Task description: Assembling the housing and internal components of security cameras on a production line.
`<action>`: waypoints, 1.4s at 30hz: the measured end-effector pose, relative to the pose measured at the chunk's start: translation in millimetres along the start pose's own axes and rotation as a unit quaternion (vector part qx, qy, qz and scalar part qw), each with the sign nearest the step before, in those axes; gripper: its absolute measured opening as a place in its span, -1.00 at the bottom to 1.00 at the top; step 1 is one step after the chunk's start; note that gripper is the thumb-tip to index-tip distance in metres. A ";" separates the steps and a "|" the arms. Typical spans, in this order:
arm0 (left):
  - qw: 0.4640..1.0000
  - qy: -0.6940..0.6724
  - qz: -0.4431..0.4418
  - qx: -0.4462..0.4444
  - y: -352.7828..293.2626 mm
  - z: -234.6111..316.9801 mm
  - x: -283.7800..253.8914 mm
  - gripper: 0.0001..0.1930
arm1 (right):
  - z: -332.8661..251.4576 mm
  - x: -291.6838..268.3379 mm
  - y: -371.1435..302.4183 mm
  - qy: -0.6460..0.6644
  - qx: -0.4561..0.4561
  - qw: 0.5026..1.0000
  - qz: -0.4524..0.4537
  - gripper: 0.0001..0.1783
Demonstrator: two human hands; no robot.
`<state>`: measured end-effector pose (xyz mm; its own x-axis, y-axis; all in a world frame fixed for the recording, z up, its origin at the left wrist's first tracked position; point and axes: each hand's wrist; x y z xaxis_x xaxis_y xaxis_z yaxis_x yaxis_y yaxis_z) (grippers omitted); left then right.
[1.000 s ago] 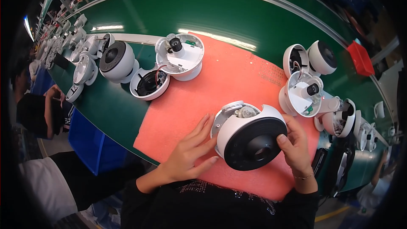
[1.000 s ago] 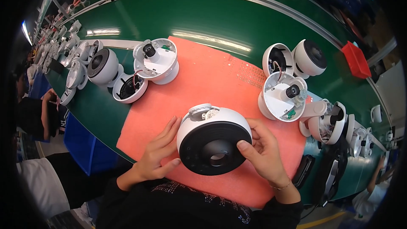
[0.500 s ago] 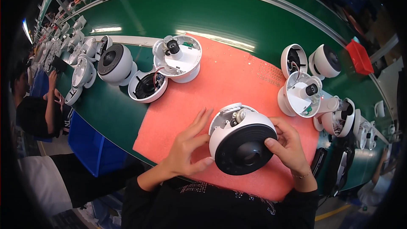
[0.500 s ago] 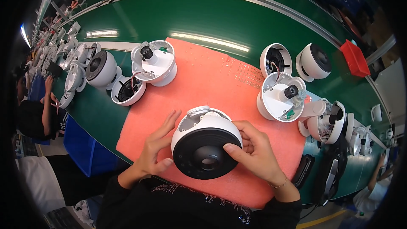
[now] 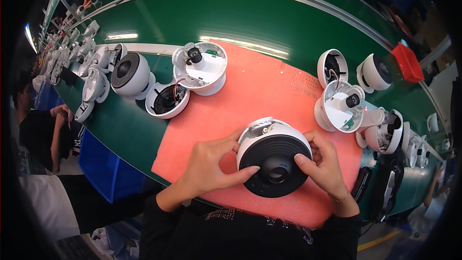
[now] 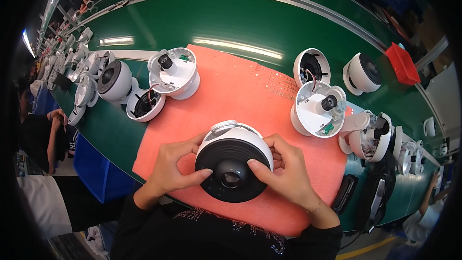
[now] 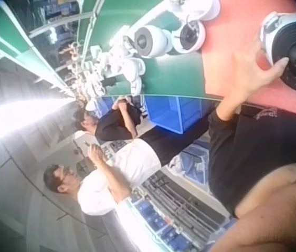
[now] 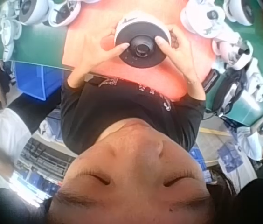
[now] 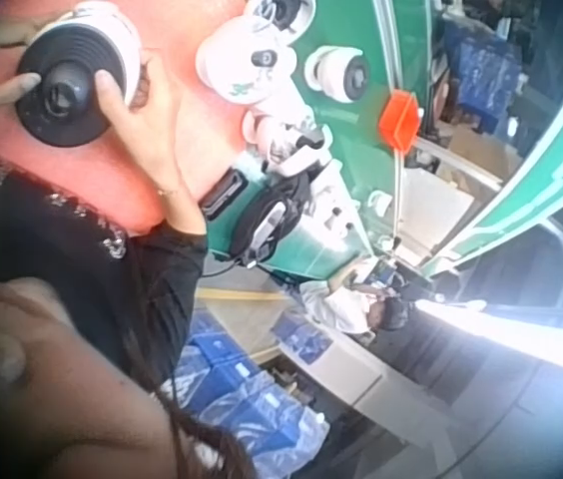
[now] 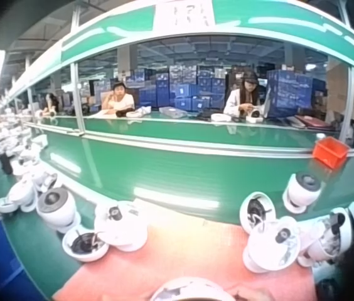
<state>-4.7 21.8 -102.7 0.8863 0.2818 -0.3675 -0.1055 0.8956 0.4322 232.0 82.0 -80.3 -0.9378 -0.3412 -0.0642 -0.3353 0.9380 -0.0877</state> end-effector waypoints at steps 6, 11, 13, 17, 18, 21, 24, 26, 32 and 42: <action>0.993 0.097 -0.049 -0.045 8.4 1.9 -8.7 -0.65 | -3.7 -2.7 19.8 -0.139 -0.077 0.987 -0.009 -0.77; 0.987 0.140 -0.075 -0.041 15.0 4.6 -14.6 -0.59 | -13.0 -1.5 28.2 -0.272 -0.135 0.953 -0.007 -0.62; 0.968 0.195 -0.146 -0.053 23.4 14.4 -16.1 -0.56 | -10.5 -3.6 31.0 -0.272 -0.144 0.951 0.003 -0.62; 0.978 0.173 -0.111 -0.038 28.6 11.0 -12.2 -0.53 | -11.0 -5.9 35.7 -0.286 -0.159 0.945 0.016 -0.59; 0.975 0.185 -0.117 -0.038 31.0 10.3 -12.6 -0.52 | -11.1 -6.2 36.1 -0.287 -0.158 0.945 0.018 -0.59; 0.972 0.192 -0.127 -0.042 35.8 8.4 -13.7 -0.51 | -11.1 -5.0 35.7 -0.292 -0.168 0.941 0.025 -0.59; 0.970 0.187 -0.144 -0.057 36.3 11.0 -16.7 -0.57 | -10.7 -2.3 33.0 -0.272 -0.156 0.949 0.024 -0.59; 0.967 0.187 -0.157 -0.066 34.8 10.2 -18.4 -0.61 | -10.3 -1.2 31.3 -0.271 -0.168 0.948 0.018 -0.58; 0.971 0.160 -0.164 -0.073 34.0 5.6 -18.3 -0.62 | -12.7 -2.0 30.3 -0.276 -0.159 0.948 0.015 -0.57; 0.972 0.151 -0.159 -0.078 37.2 4.9 -19.8 -0.50 | -16.8 -0.1 32.5 -0.326 -0.148 0.934 0.011 -0.58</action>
Point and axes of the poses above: each hand's wrist, its own y-axis towards the middle knuckle, its own x-axis out of the palm, z = x × y, and after that the axes turned 14 degrees about z, right-handed
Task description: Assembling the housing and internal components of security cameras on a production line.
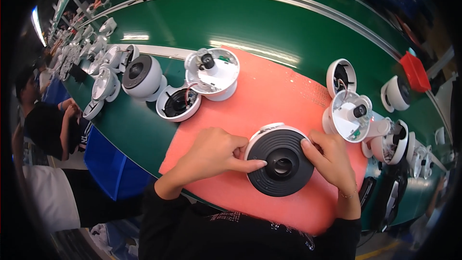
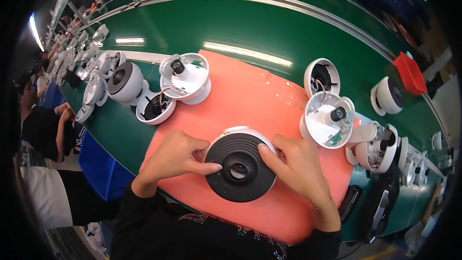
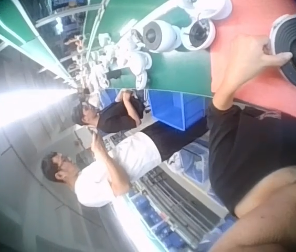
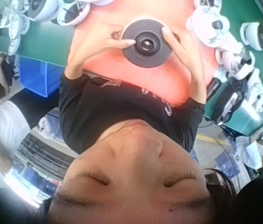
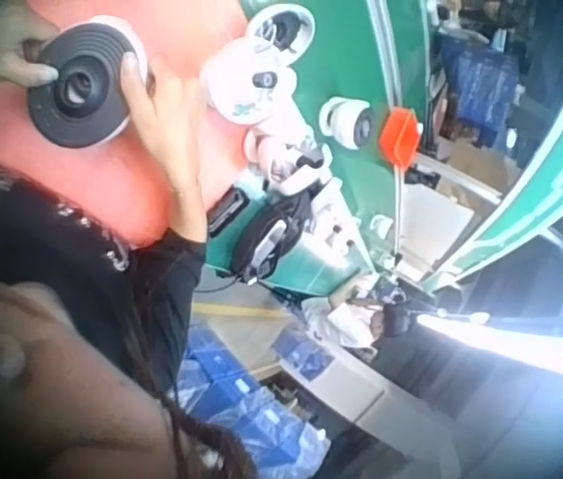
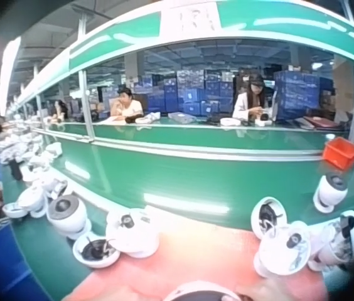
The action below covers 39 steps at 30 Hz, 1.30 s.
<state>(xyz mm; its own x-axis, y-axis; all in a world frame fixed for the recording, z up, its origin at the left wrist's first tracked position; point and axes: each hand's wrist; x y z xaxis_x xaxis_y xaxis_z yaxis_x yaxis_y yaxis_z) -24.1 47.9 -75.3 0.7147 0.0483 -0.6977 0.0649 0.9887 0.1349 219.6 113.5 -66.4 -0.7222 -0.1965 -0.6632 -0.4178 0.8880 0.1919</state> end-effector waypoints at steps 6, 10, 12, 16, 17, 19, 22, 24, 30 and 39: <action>0.999 0.027 -0.005 0.026 -0.9 -2.2 -0.6 -0.43 | -3.5 -0.6 -3.3 -0.029 -0.032 0.999 0.032 -0.63; 0.997 0.058 0.022 0.040 -0.5 -0.6 1.3 -0.43 | -0.9 1.2 -5.8 -0.007 -0.028 0.999 0.023 -0.64; 0.999 0.028 -0.008 0.027 2.3 0.2 1.3 -0.44 | 6.8 3.0 -7.0 -0.015 0.001 1.000 0.019 -0.64; 0.999 0.022 0.004 0.038 -1.2 -1.9 3.0 -0.45 | 3.2 2.9 -9.1 -0.005 -0.006 1.000 0.027 -0.62; 0.999 0.033 -0.003 0.033 -1.8 -1.1 3.0 -0.45 | 3.0 2.2 -10.0 -0.011 -0.007 1.000 0.024 -0.63; 0.999 0.039 -0.016 0.030 0.5 -1.0 2.1 -0.46 | 1.6 2.8 -10.2 -0.019 -0.001 1.000 0.023 -0.65; 0.999 0.023 -0.021 0.025 2.0 1.5 -3.2 -0.47 | -7.1 3.7 -8.5 -0.005 -0.040 0.997 0.066 -0.73; 0.999 0.025 -0.028 0.013 0.9 0.5 -4.4 -0.48 | -12.1 0.4 -9.3 -0.036 0.023 0.999 0.008 -0.76; 0.998 0.052 -0.016 0.030 0.1 0.2 0.8 -0.47 | -24.0 3.5 -21.9 -0.060 -0.202 0.971 0.112 -0.54; 0.998 0.050 0.003 0.031 1.7 1.0 -5.0 -0.47 | -26.0 10.3 -16.4 -0.007 -0.275 0.960 0.061 -0.59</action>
Point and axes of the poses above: each hand's wrist, its own y-axis towards the middle knuckle, its own x-axis out of the palm, z = x × y, and after that the axes turned 14 degrees about z, right-handed
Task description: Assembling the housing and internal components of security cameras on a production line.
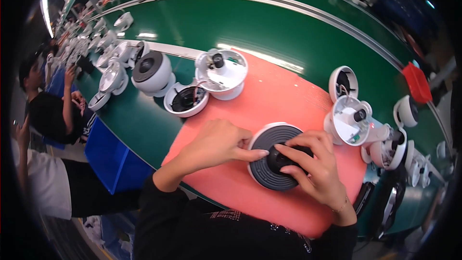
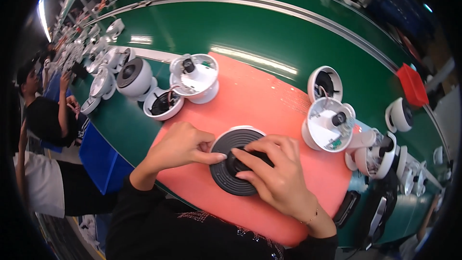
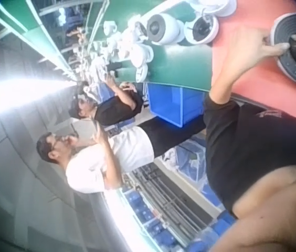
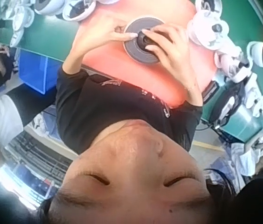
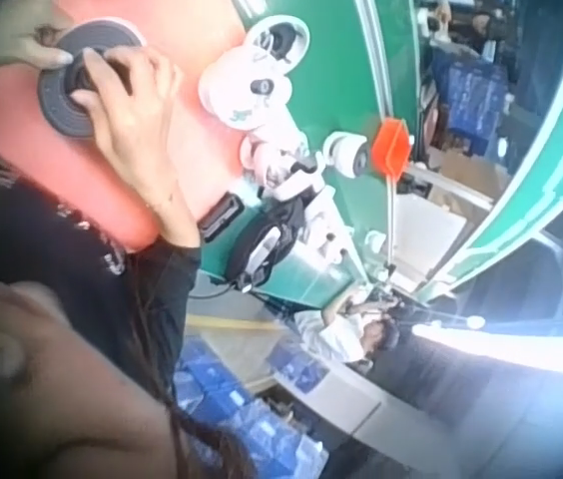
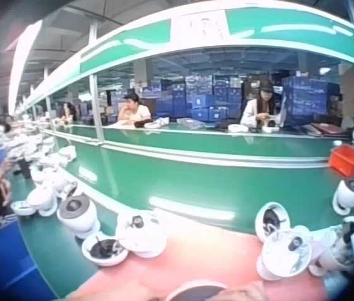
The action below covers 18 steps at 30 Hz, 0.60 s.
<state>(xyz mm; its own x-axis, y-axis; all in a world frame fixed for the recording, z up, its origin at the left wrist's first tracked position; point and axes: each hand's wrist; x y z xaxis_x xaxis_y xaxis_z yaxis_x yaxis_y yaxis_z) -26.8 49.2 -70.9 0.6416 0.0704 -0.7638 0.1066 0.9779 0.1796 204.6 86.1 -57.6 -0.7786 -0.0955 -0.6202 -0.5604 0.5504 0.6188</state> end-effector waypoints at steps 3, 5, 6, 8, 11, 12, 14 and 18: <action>1.000 0.013 -0.009 -0.006 1.8 3.6 -0.3 -0.47 | 4.7 -4.5 -2.8 0.020 0.000 1.000 -0.010 -0.58; 1.000 0.025 -0.012 -0.006 4.1 4.0 0.0 -0.48 | 9.0 -6.0 -5.3 0.029 -0.023 0.999 -0.033 -0.53; 1.000 0.025 -0.015 -0.004 4.1 5.0 -0.2 -0.48 | 7.2 -7.5 -4.9 0.027 -0.021 0.999 -0.031 -0.53; 0.999 0.037 -0.006 0.000 4.5 6.3 -0.5 -0.49 | 1.2 -9.0 -2.5 0.065 0.023 0.998 -0.015 -0.46; 0.999 0.036 -0.001 -0.005 4.4 8.7 -0.4 -0.49 | 0.4 -7.9 -4.0 0.031 0.020 0.999 -0.013 -0.45; 0.999 0.036 -0.002 -0.006 4.7 10.0 -0.9 -0.49 | 1.9 -7.0 -4.1 0.014 0.010 1.000 -0.027 -0.46; 0.997 0.066 -0.002 -0.026 6.7 13.0 -1.9 -0.54 | 6.3 -6.8 -3.6 0.018 0.007 1.000 -0.023 -0.47; 0.998 0.063 -0.006 -0.019 10.2 11.5 -1.3 -0.54 | 10.4 -7.3 -3.1 0.041 0.003 0.999 -0.030 -0.48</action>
Point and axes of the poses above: each hand's wrist, its own y-axis towards the middle knuckle, its own x-axis out of the palm, z = x × y, and after that the axes turned 14 degrees about z, right-handed
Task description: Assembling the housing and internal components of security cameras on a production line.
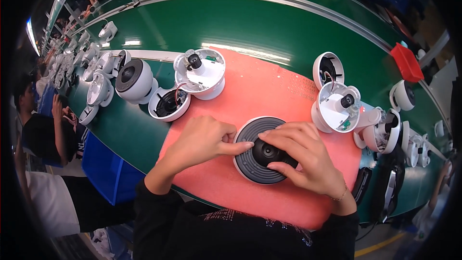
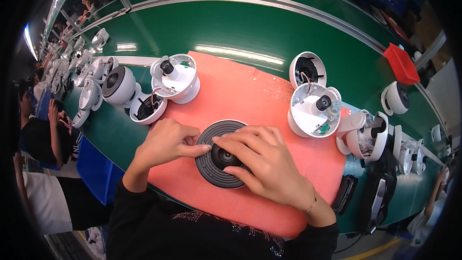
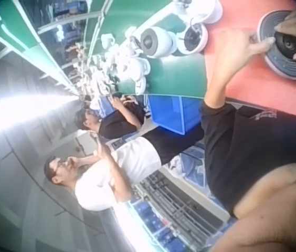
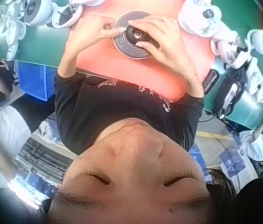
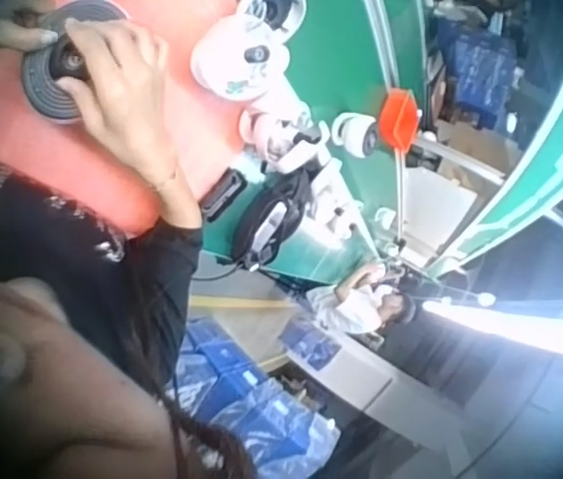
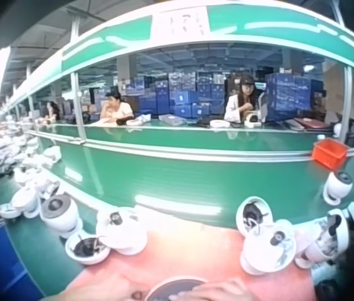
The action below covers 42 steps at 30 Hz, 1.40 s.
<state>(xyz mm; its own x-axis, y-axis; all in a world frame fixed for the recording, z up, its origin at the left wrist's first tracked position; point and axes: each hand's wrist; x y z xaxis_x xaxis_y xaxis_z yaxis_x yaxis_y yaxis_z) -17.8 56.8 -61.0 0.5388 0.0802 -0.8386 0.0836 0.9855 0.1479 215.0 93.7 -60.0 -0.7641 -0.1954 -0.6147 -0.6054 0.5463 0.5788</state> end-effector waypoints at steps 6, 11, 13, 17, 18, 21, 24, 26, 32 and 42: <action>0.999 0.027 -0.001 0.025 2.5 -2.3 -3.2 -0.54 | -6.8 8.6 -1.0 -0.026 0.025 0.999 0.039 -0.43; 0.995 0.095 -0.005 0.044 2.9 -3.0 -2.3 -0.44 | 5.6 8.8 -5.5 -0.049 -0.026 0.998 0.002 -0.35; 0.995 0.093 -0.047 0.007 4.4 -5.0 -3.7 -0.44 | 9.9 12.5 -5.6 0.004 -0.018 1.000 0.008 -0.33; 0.961 -0.226 -0.123 -0.097 -5.4 -21.3 23.4 -0.39 | 28.3 18.2 -23.9 0.163 0.368 0.912 0.074 -0.36; 0.929 -0.286 -0.206 -0.110 -5.2 -17.1 20.5 -0.31 | 29.4 19.0 -24.5 0.163 0.367 0.913 0.076 -0.36; 0.855 -0.476 -0.151 -0.141 -22.0 -11.8 31.6 -0.23 | 25.2 15.3 -21.8 0.218 0.328 0.919 -0.018 -0.36; 0.888 -0.449 -0.038 -0.088 -26.7 3.1 24.1 -0.04 | 11.7 9.8 -14.8 0.240 0.263 0.933 0.046 -0.28; 0.911 -0.411 0.001 -0.039 -24.4 5.2 22.5 0.02 | 8.5 7.5 -12.3 0.232 0.258 0.936 0.058 -0.16; 0.940 -0.324 0.075 0.082 -19.1 18.1 19.6 -0.01 | 6.5 3.0 -9.2 0.143 0.132 0.969 0.150 -0.12; 0.940 -0.260 0.146 0.167 -18.7 23.2 17.5 -0.05 | 2.9 -3.5 -0.8 0.084 0.033 0.980 0.176 -0.15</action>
<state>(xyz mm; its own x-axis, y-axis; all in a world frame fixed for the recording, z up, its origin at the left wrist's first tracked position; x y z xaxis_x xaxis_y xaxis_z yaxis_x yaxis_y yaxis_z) 9.5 36.4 -66.3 0.9087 0.1705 -0.3809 0.0802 0.8244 0.5603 218.8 96.4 -59.8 -0.9522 -0.1131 -0.2838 -0.2862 0.6549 0.6994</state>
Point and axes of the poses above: each hand's wrist, its own y-axis towards the middle knuckle, its own x-axis out of the palm, z = x × y, and after that the axes turned 14 degrees about z, right-handed
